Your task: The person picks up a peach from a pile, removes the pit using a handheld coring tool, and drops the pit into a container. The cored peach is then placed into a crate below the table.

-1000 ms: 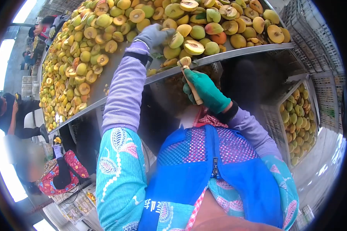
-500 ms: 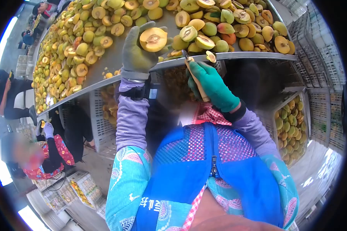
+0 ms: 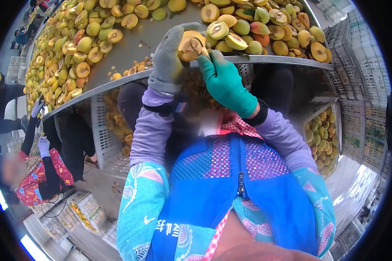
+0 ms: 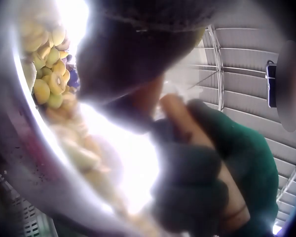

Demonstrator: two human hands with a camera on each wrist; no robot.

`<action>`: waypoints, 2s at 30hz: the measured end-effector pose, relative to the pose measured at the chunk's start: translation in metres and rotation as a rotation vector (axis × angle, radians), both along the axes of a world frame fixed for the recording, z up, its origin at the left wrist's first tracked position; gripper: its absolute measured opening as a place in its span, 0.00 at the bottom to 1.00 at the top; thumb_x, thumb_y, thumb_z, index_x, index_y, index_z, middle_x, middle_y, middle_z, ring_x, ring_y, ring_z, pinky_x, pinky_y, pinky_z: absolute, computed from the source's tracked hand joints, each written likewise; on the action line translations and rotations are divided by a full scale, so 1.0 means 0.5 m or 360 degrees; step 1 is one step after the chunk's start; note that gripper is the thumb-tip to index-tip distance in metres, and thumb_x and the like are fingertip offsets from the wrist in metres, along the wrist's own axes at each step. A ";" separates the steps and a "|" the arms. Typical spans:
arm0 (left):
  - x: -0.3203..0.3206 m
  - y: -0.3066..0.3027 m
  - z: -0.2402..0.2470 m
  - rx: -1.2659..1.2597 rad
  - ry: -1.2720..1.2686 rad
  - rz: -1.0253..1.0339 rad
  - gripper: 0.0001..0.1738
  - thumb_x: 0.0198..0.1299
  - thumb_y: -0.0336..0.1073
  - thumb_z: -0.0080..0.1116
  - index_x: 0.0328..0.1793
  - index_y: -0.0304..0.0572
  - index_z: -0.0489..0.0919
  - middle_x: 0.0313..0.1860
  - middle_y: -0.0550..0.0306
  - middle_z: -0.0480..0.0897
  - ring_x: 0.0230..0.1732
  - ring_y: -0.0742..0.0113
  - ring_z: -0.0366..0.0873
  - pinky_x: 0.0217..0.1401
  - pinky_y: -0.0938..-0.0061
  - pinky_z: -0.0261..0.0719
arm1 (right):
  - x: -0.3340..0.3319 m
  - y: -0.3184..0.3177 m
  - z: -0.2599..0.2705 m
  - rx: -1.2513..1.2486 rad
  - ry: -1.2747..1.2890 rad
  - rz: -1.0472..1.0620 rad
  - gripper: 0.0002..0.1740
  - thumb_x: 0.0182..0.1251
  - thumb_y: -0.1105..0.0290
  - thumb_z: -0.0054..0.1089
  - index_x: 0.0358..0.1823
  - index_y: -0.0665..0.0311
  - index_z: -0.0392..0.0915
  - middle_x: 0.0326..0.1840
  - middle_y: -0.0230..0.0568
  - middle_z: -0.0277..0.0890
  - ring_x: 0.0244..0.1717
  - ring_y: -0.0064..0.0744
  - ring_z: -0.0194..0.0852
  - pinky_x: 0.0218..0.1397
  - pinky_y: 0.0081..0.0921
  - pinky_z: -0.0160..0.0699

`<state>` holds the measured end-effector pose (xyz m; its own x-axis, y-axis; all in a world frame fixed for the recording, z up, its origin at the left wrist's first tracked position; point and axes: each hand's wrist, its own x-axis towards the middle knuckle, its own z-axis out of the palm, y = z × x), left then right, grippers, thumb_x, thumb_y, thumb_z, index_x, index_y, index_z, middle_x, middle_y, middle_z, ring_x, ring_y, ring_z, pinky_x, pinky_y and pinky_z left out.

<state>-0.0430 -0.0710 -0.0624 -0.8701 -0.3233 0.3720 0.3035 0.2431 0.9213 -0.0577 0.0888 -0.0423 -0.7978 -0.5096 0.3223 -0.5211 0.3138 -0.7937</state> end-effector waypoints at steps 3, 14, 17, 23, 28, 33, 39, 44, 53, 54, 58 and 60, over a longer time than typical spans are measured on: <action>0.004 0.001 -0.006 -0.0242 0.0135 0.0101 0.16 0.70 0.32 0.47 0.58 0.29 0.73 0.51 0.45 0.80 0.50 0.64 0.80 0.54 0.71 0.80 | 0.002 -0.006 -0.008 0.0012 0.0051 -0.0041 0.14 0.72 0.60 0.52 0.37 0.65 0.67 0.19 0.55 0.72 0.21 0.57 0.73 0.23 0.48 0.69; 0.001 0.044 0.060 0.1147 -0.0101 0.0057 0.15 0.69 0.39 0.53 0.43 0.32 0.81 0.34 0.53 0.84 0.34 0.70 0.81 0.38 0.78 0.80 | 0.010 -0.022 -0.042 -0.0192 0.0003 0.0086 0.15 0.73 0.60 0.50 0.40 0.68 0.68 0.24 0.60 0.73 0.27 0.61 0.74 0.27 0.49 0.69; -0.002 0.064 0.060 0.1056 -0.0018 0.0246 0.15 0.68 0.39 0.54 0.42 0.32 0.82 0.35 0.53 0.84 0.34 0.71 0.80 0.38 0.79 0.79 | 0.025 -0.034 -0.045 -0.0172 -0.0241 0.0057 0.15 0.73 0.60 0.50 0.40 0.68 0.68 0.25 0.60 0.73 0.27 0.62 0.73 0.27 0.49 0.68; 0.005 0.035 0.072 0.0856 -0.0356 0.0051 0.15 0.67 0.39 0.54 0.39 0.32 0.82 0.34 0.53 0.84 0.33 0.72 0.80 0.37 0.79 0.79 | 0.024 -0.023 -0.047 -0.0194 -0.0357 0.0204 0.15 0.74 0.60 0.47 0.41 0.68 0.69 0.27 0.60 0.74 0.27 0.60 0.73 0.29 0.48 0.69; 0.001 0.038 0.067 0.0969 -0.0231 -0.0003 0.17 0.67 0.41 0.54 0.38 0.32 0.82 0.34 0.52 0.84 0.31 0.71 0.80 0.33 0.79 0.78 | 0.036 -0.027 -0.011 -0.0491 -0.0970 0.0380 0.19 0.75 0.54 0.45 0.40 0.66 0.69 0.24 0.42 0.73 0.23 0.39 0.71 0.26 0.36 0.70; 0.009 0.050 0.075 0.1136 -0.0117 0.0044 0.18 0.68 0.43 0.54 0.41 0.32 0.82 0.31 0.48 0.84 0.29 0.69 0.80 0.32 0.78 0.79 | 0.030 -0.014 0.054 -0.0857 -0.2240 0.0784 0.22 0.75 0.46 0.41 0.36 0.58 0.68 0.21 0.30 0.66 0.18 0.25 0.63 0.21 0.24 0.66; 0.016 0.045 0.074 0.1037 -0.0177 -0.0134 0.21 0.70 0.46 0.49 0.43 0.31 0.80 0.31 0.48 0.84 0.29 0.65 0.81 0.32 0.76 0.81 | 0.065 -0.036 0.011 -0.0857 -0.1727 0.0599 0.22 0.74 0.45 0.41 0.35 0.57 0.67 0.19 0.31 0.66 0.13 0.25 0.62 0.16 0.22 0.65; 0.033 0.052 0.082 0.0709 -0.0336 -0.0125 0.25 0.71 0.50 0.45 0.46 0.31 0.79 0.33 0.47 0.84 0.28 0.63 0.81 0.32 0.75 0.82 | 0.055 0.003 0.044 -0.0988 -0.2541 0.0758 0.22 0.74 0.45 0.43 0.35 0.56 0.68 0.19 0.30 0.66 0.13 0.23 0.62 0.14 0.20 0.65; 0.047 0.083 0.100 0.0914 -0.0420 -0.0254 0.27 0.69 0.53 0.45 0.50 0.33 0.77 0.37 0.45 0.84 0.31 0.62 0.81 0.35 0.71 0.82 | 0.067 0.037 0.063 -0.1462 -0.2936 0.1252 0.21 0.75 0.46 0.39 0.37 0.55 0.68 0.18 0.23 0.57 0.15 0.19 0.53 0.19 0.24 0.57; 0.051 0.092 0.108 0.1044 -0.0407 -0.0176 0.26 0.70 0.52 0.44 0.48 0.32 0.78 0.34 0.44 0.83 0.29 0.61 0.81 0.33 0.71 0.82 | 0.064 0.041 0.064 -0.1492 -0.2961 0.1345 0.20 0.75 0.46 0.38 0.37 0.55 0.69 0.18 0.23 0.57 0.15 0.20 0.53 0.19 0.24 0.57; 0.083 0.117 0.146 0.1088 -0.0312 0.0095 0.24 0.71 0.49 0.43 0.43 0.31 0.78 0.30 0.44 0.82 0.26 0.59 0.81 0.29 0.70 0.82 | 0.078 0.046 0.078 -0.1465 -0.2927 0.1551 0.20 0.77 0.48 0.36 0.38 0.55 0.68 0.17 0.19 0.55 0.12 0.16 0.51 0.18 0.19 0.53; 0.102 0.113 0.145 0.0838 -0.0216 0.0088 0.24 0.70 0.49 0.43 0.44 0.32 0.78 0.30 0.44 0.82 0.25 0.59 0.81 0.28 0.70 0.82 | 0.094 0.045 0.076 -0.1523 -0.2980 0.1674 0.20 0.77 0.49 0.36 0.39 0.55 0.68 0.17 0.19 0.55 0.12 0.16 0.51 0.18 0.19 0.53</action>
<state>0.0079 -0.0145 0.0101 -0.8754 -0.4822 0.0328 0.1732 -0.2496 0.9527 -0.0106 0.1114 -0.0042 -0.0656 -0.9886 0.1356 0.9885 -0.0829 -0.1266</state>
